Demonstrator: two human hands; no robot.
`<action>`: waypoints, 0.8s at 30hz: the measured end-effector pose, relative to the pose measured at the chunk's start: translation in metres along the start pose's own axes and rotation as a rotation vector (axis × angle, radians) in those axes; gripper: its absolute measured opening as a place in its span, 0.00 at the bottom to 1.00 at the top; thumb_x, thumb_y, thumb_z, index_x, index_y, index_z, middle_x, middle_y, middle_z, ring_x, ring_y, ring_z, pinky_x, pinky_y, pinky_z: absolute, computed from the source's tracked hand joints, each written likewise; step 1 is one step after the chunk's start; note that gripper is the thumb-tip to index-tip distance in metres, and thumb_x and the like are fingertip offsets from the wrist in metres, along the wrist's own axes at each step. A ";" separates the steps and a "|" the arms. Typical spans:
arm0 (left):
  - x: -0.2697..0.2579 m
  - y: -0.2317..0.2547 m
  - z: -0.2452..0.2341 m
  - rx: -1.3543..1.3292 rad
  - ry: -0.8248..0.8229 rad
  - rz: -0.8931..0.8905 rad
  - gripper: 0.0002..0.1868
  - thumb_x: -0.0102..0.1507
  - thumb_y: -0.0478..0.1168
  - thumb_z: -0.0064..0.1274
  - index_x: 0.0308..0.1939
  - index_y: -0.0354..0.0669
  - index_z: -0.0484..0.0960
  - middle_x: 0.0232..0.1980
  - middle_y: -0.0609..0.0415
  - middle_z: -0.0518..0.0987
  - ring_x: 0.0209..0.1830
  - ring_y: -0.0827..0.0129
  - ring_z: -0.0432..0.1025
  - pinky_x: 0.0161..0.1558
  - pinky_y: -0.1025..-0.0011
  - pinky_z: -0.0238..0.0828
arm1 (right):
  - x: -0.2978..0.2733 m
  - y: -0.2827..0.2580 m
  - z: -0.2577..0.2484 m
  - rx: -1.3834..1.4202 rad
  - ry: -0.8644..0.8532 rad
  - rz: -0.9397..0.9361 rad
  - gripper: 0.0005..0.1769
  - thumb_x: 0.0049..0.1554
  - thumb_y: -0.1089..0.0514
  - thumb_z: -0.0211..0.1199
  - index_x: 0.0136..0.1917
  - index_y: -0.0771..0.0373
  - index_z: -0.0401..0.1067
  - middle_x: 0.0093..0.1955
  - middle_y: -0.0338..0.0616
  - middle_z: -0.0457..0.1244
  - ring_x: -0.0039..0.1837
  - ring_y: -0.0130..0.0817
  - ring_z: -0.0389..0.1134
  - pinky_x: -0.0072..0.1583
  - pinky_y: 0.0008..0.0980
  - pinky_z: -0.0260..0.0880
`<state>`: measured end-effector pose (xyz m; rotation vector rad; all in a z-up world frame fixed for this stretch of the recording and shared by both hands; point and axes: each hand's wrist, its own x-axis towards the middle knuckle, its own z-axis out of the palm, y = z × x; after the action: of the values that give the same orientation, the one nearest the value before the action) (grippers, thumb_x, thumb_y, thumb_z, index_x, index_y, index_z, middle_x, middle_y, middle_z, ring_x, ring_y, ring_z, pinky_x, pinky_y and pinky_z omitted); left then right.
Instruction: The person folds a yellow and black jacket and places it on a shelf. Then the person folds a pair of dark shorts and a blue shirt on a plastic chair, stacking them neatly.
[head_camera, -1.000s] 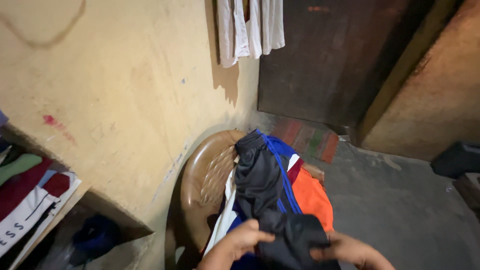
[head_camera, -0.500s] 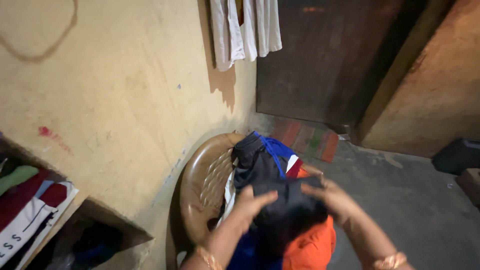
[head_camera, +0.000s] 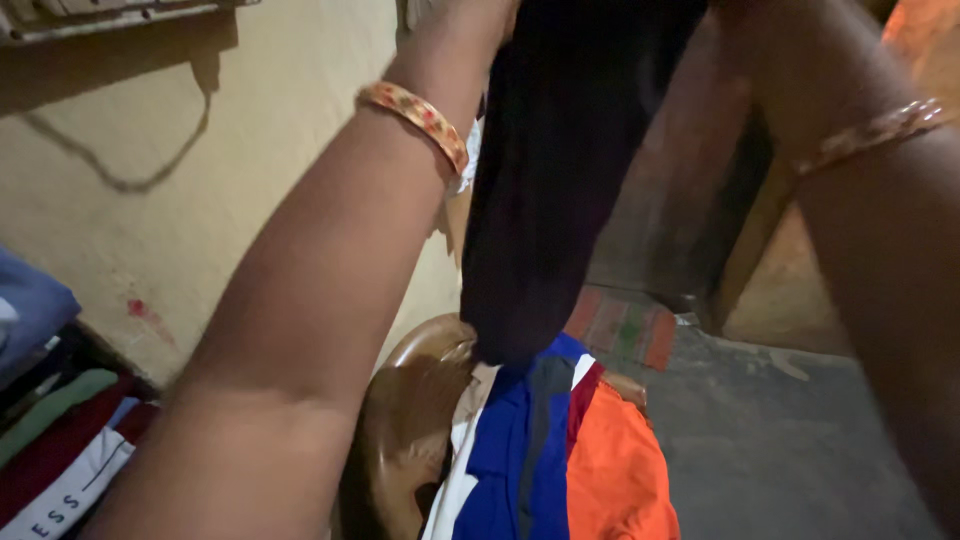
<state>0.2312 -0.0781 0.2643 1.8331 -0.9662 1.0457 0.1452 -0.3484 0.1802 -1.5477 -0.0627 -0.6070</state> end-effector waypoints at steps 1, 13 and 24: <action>-0.014 0.004 -0.006 -0.042 0.012 0.023 0.18 0.63 0.52 0.59 0.44 0.40 0.85 0.40 0.44 0.82 0.40 0.56 0.78 0.41 0.61 0.75 | -0.010 -0.009 0.002 0.006 -0.004 0.005 0.17 0.57 0.63 0.67 0.60 0.62 0.74 0.55 0.42 0.70 0.57 0.35 0.71 0.59 0.37 0.71; -0.027 0.025 -0.027 -0.402 -0.176 -0.138 0.21 0.65 0.54 0.58 0.43 0.36 0.83 0.34 0.54 0.78 0.32 0.68 0.73 0.34 0.66 0.72 | -0.084 -0.108 0.030 -0.029 -0.031 0.048 0.17 0.57 0.59 0.68 0.58 0.63 0.74 0.53 0.44 0.71 0.54 0.34 0.75 0.57 0.34 0.75; -0.022 0.037 -0.040 -0.625 -0.557 -0.654 0.15 0.58 0.50 0.64 0.34 0.41 0.85 0.26 0.59 0.81 0.20 0.73 0.73 0.23 0.72 0.71 | -0.065 -0.100 0.007 -0.193 -0.087 0.228 0.15 0.57 0.54 0.69 0.53 0.64 0.78 0.45 0.44 0.72 0.41 0.29 0.74 0.45 0.27 0.77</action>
<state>0.1790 -0.0518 0.2673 1.7115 -0.7744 -0.1727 0.0517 -0.3117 0.2448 -1.7389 0.1089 -0.3732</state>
